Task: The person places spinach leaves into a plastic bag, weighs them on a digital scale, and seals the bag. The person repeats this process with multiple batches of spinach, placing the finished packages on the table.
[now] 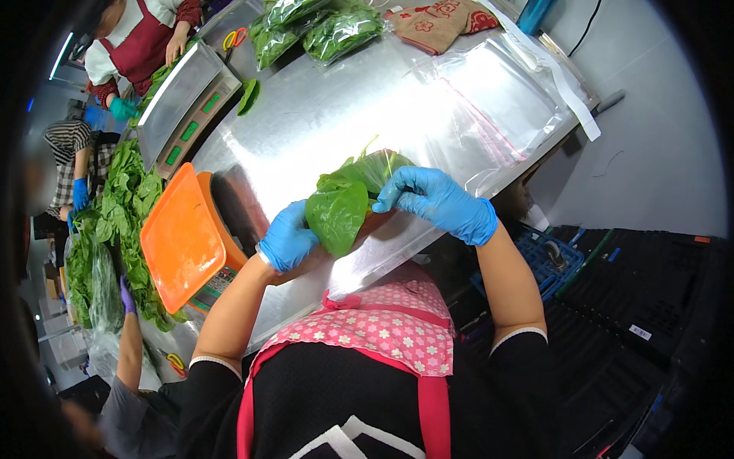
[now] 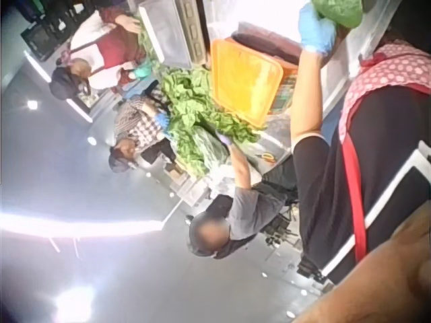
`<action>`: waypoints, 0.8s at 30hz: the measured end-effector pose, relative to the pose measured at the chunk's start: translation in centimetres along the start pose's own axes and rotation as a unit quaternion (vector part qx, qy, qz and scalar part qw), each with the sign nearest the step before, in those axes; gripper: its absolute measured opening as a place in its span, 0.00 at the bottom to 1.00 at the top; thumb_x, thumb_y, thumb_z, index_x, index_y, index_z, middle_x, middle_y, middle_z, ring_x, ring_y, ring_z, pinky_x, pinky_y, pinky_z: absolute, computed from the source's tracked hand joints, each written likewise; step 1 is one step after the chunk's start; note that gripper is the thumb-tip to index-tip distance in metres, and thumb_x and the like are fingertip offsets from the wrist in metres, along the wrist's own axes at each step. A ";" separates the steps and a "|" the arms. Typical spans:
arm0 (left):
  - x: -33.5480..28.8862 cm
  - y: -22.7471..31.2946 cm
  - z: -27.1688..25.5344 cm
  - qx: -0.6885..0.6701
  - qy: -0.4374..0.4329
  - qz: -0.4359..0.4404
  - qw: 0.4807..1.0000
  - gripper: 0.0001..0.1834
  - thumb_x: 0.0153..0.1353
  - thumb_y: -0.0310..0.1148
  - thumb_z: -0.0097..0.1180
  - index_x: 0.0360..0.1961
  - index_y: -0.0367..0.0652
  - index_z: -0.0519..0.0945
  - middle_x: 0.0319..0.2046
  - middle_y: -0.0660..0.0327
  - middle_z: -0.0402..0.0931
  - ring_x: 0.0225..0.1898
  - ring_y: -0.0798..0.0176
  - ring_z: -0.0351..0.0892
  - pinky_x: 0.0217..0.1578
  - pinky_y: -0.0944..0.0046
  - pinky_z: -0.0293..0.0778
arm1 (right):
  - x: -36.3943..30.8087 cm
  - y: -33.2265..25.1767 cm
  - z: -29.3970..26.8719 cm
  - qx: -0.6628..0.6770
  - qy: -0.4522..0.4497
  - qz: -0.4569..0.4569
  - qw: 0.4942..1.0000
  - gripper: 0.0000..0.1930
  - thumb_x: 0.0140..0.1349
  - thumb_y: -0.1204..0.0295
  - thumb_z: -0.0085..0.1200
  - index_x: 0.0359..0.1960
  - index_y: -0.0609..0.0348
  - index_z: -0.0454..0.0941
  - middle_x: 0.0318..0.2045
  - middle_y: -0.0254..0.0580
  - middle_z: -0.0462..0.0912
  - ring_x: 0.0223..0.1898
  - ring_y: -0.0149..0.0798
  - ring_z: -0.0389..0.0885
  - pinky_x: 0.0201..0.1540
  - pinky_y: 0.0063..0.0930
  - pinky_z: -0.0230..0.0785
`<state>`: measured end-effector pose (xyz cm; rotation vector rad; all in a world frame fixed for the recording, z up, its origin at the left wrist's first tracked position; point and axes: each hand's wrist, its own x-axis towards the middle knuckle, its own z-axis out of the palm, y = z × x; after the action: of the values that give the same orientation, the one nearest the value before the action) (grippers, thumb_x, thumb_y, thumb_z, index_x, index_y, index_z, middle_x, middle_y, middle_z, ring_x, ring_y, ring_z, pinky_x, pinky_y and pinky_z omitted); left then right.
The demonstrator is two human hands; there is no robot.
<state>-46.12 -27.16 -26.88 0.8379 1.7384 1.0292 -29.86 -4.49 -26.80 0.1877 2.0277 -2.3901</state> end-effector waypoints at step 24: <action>0.3 1.5 3.9 0.287 0.122 0.221 0.924 0.35 0.54 0.26 0.61 0.66 0.44 0.67 0.54 0.41 0.71 0.52 0.37 0.73 0.54 0.50 0.71 | 0.1 0.2 1.8 -0.122 0.172 -0.057 0.976 0.14 0.65 0.82 0.50 0.52 0.59 0.77 0.41 0.31 0.81 0.28 0.21 0.66 0.36 0.16 0.67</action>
<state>-42.47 -25.16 -26.52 1.5859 2.1669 0.9389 -30.12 -6.32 -26.74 0.5299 2.5231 -2.2724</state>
